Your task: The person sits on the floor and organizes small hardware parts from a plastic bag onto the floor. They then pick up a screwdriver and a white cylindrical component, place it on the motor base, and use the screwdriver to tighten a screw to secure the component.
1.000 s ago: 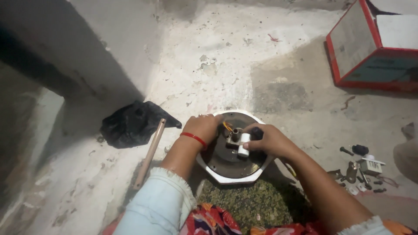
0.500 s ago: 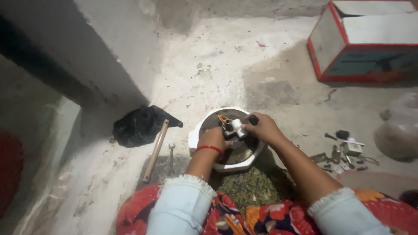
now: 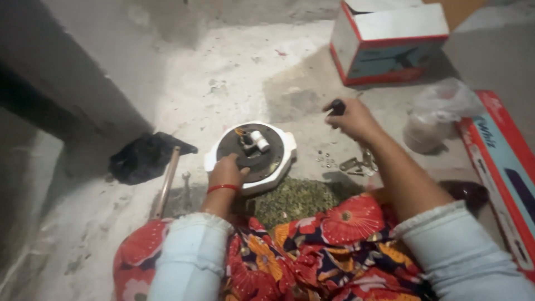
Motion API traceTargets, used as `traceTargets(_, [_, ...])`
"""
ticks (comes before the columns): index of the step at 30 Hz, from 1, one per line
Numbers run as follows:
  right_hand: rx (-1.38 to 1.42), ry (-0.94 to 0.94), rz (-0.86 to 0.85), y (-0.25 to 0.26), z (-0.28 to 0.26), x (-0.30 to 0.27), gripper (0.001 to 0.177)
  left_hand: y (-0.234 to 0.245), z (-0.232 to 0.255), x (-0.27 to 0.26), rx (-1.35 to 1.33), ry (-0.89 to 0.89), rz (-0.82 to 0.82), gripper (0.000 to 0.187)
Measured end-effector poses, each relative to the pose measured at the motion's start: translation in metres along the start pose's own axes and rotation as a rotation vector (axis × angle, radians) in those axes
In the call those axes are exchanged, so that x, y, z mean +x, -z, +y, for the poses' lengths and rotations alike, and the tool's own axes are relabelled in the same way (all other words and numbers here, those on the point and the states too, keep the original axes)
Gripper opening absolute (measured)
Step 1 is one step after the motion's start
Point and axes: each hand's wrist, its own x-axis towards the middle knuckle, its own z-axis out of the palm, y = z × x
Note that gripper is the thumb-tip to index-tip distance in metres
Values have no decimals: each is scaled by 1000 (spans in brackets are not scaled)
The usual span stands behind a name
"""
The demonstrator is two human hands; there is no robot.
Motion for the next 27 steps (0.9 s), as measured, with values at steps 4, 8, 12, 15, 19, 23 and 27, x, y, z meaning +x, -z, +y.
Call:
traceTargets(4, [-106, -97, 108, 48, 73, -25, 26, 8, 14, -10, -72, -14, 17, 45])
traceTargets(8, [-304, -121, 115, 63, 148, -44, 26, 15, 21, -11, -176, -24, 47, 35])
traceTargets(12, [-435, -276, 4, 56, 167, -29, 26, 24, 21, -8, -199, -11, 80, 30])
traceTargets(15, [-558, -412, -84, 43, 159, -24, 29, 26, 22, -2, -172, -17, 56, 27])
traceTargets(19, [-648, -494, -147, 46, 155, -17, 32, 21, 23, 6, -78, -12, 10, 30])
traceTargets(23, [-659, -627, -205, 57, 180, -6, 36, 8, 21, 22, 30, -43, 57, 36])
traceTargets(27, [-715, -621, -186, 65, 219, 5, 43, -3, 15, 34, 8, -43, 82, 38])
